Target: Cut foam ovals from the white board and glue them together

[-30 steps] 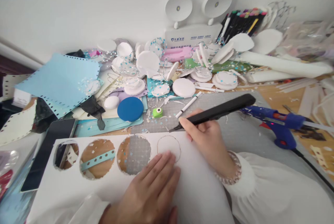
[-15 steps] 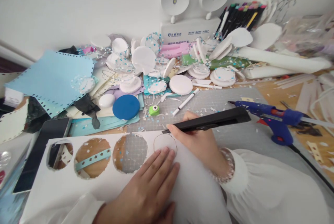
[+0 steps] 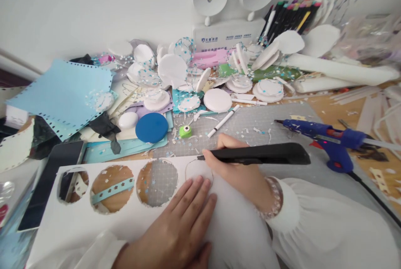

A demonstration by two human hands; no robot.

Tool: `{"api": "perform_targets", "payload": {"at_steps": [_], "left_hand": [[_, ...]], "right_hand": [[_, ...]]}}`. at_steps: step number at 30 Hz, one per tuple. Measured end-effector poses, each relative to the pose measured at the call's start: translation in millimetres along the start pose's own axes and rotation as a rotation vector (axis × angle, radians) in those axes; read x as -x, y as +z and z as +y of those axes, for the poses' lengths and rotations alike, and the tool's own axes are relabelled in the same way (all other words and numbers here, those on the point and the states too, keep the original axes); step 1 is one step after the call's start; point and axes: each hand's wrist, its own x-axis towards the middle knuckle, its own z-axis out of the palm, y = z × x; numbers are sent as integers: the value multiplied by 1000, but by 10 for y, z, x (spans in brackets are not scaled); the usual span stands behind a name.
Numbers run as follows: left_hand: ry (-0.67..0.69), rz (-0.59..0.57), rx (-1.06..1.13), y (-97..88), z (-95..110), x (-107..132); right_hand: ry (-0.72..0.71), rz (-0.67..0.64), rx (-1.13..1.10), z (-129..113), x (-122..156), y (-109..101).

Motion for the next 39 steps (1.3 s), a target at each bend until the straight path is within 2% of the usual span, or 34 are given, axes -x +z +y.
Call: {"api": "perform_targets", "payload": {"at_steps": [9, 14, 18, 25, 39], "left_hand": [[-4, 16, -33, 18, 17, 7], [11, 24, -38, 43, 18, -1], [11, 20, -37, 27, 8, -11], [17, -6, -33, 20, 7, -9], [13, 6, -33, -3, 4, -28]], "right_hand": [[-44, -166, -40, 110, -99, -121], [20, -324, -162, 130, -118, -158], [51, -298, -197, 116, -121, -170], [77, -137, -162, 76, -125, -205], [27, -216, -116, 46, -65, -151]]}}
